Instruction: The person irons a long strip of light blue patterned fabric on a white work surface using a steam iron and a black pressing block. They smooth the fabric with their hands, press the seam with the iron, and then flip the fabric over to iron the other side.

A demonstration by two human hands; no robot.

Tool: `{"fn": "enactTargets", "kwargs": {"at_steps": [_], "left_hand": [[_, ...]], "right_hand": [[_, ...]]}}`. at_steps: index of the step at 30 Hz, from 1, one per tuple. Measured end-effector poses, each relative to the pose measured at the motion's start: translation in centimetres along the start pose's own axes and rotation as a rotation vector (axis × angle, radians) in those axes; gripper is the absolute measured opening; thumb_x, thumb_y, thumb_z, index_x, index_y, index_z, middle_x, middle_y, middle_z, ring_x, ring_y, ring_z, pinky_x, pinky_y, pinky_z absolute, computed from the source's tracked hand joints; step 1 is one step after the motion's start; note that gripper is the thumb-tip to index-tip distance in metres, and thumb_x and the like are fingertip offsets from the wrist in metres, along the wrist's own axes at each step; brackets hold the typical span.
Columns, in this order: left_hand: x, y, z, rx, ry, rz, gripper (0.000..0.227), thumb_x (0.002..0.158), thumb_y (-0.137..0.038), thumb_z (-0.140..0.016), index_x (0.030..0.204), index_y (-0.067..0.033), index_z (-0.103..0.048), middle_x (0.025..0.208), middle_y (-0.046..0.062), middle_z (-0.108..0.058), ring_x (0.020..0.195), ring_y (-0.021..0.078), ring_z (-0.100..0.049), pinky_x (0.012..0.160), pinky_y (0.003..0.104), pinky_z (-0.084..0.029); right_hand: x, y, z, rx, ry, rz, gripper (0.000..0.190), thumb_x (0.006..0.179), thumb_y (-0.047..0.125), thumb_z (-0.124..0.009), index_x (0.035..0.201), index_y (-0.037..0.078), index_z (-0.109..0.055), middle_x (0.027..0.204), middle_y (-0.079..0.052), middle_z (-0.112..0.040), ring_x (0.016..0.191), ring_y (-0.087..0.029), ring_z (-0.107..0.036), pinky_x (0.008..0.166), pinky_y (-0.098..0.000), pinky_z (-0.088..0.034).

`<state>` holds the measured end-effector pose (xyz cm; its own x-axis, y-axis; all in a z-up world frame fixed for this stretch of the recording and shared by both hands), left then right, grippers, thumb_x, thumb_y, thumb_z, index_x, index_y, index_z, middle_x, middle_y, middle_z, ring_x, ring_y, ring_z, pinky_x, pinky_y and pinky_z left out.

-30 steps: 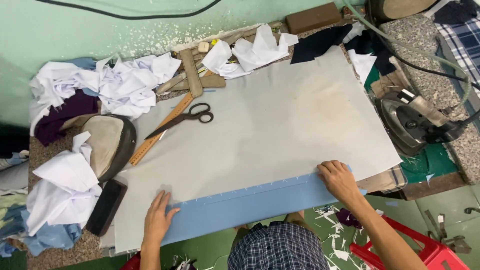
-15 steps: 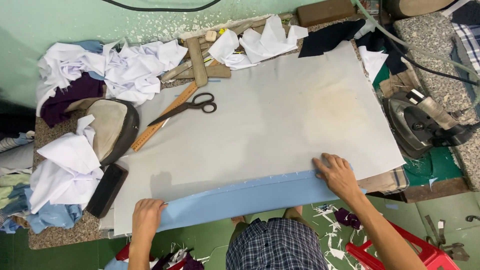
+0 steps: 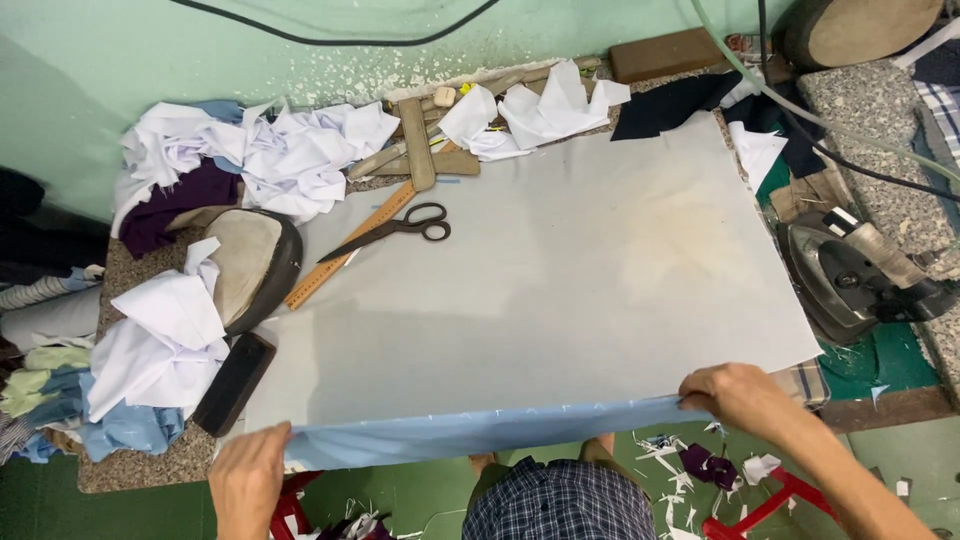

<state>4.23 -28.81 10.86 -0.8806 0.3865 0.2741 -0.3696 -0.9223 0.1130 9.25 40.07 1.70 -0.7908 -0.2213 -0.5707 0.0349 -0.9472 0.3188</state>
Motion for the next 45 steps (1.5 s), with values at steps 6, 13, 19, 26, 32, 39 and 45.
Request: {"fn": "enactTargets", "kwargs": {"at_steps": [6,13,19,26,32,39,45], "left_hand": [[16.7,-0.1,2.9,0.364,-0.443,-0.107,0.025,0.089,0.002,-0.069,0.102,-0.0171,-0.078,0.091,-0.001,-0.069,0.081,0.0231,-0.055,0.066,0.036,-0.039],[23.3,-0.3,9.1,-0.214,-0.73,0.11,0.021,0.096,0.019,-0.065,0.112,0.014,-0.077,0.119,0.026,-0.075,0.107,0.0404,-0.073,0.096,0.046,-0.058],[16.5,-2.4,5.0,-0.408,-0.688,0.246,0.023,0.098,0.016,-0.063,0.118,0.0154,-0.075,0.125,0.028,-0.072,0.115,0.0382,-0.071,0.1,0.045,-0.057],[6.5,-4.5,-7.3,-0.321,-0.241,0.16,0.057,0.102,-0.024,-0.059,0.148,0.0076,-0.049,0.151,0.028,-0.052,0.132,0.0414,-0.06,0.109,0.047,-0.055],[-0.1,-6.5,-13.8,-0.324,-0.117,0.15,0.065,0.1,-0.035,-0.058,0.147,0.0085,-0.048,0.151,0.028,-0.05,0.13,0.0399,-0.061,0.109,0.053,-0.052],[-3.8,-7.8,-14.7,-0.275,-0.125,0.12,0.063,0.097,-0.035,-0.064,0.141,0.0088,-0.054,0.148,0.024,-0.055,0.128,0.0327,-0.064,0.108,0.049,-0.054],[-5.5,-7.5,-15.6,-0.229,-0.042,0.144,0.065,0.099,-0.045,-0.058,0.144,0.0027,-0.055,0.147,0.021,-0.057,0.124,0.032,-0.067,0.108,0.049,-0.055]], "right_hand": [[1.6,1.9,17.4,-0.66,-0.845,0.073,0.011,0.098,0.016,-0.072,0.094,0.024,-0.078,0.079,0.008,-0.074,0.077,-0.016,-0.062,0.057,-0.0306,-0.054],[-1.0,3.7,24.6,-0.454,-1.369,0.028,0.015,0.107,0.008,-0.072,0.109,0.019,-0.082,0.12,0.002,-0.082,0.088,-0.015,-0.077,0.058,-0.0312,-0.055],[-1.3,4.2,19.3,-0.356,-1.342,0.196,0.006,0.108,0.004,-0.074,0.112,0.0,-0.077,0.123,-0.014,-0.08,0.089,-0.022,-0.077,0.071,-0.0327,-0.063],[2.2,3.4,7.7,-0.368,-1.123,0.105,0.015,0.105,0.008,-0.064,0.113,0.0,-0.075,0.116,-0.019,-0.08,0.083,-0.027,-0.081,0.062,-0.03,-0.069],[4.9,-0.5,-4.1,-0.421,-0.934,0.087,0.037,0.102,0.023,-0.058,0.131,0.001,-0.063,0.139,-0.02,-0.066,0.108,-0.03,-0.074,0.101,-0.0427,-0.062],[3.0,0.2,-7.2,-0.389,-0.925,0.044,0.037,0.101,0.029,-0.057,0.123,0.0,-0.068,0.135,-0.02,-0.07,0.104,-0.03,-0.076,0.1,-0.0403,-0.061],[2.0,0.2,-8.6,-0.36,-0.909,0.04,0.038,0.101,0.028,-0.057,0.124,0.0,-0.068,0.137,-0.02,-0.068,0.108,-0.03,-0.075,0.105,-0.0424,-0.06]]}}
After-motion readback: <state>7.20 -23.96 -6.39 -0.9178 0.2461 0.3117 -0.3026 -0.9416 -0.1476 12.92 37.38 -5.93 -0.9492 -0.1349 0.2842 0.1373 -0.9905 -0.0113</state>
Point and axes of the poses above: each hand's wrist, its own x-axis towards the middle knuckle, its own z-axis out of the back of the hand, y = z × x, the point moved 4 cm from there along x, towards the middle knuckle
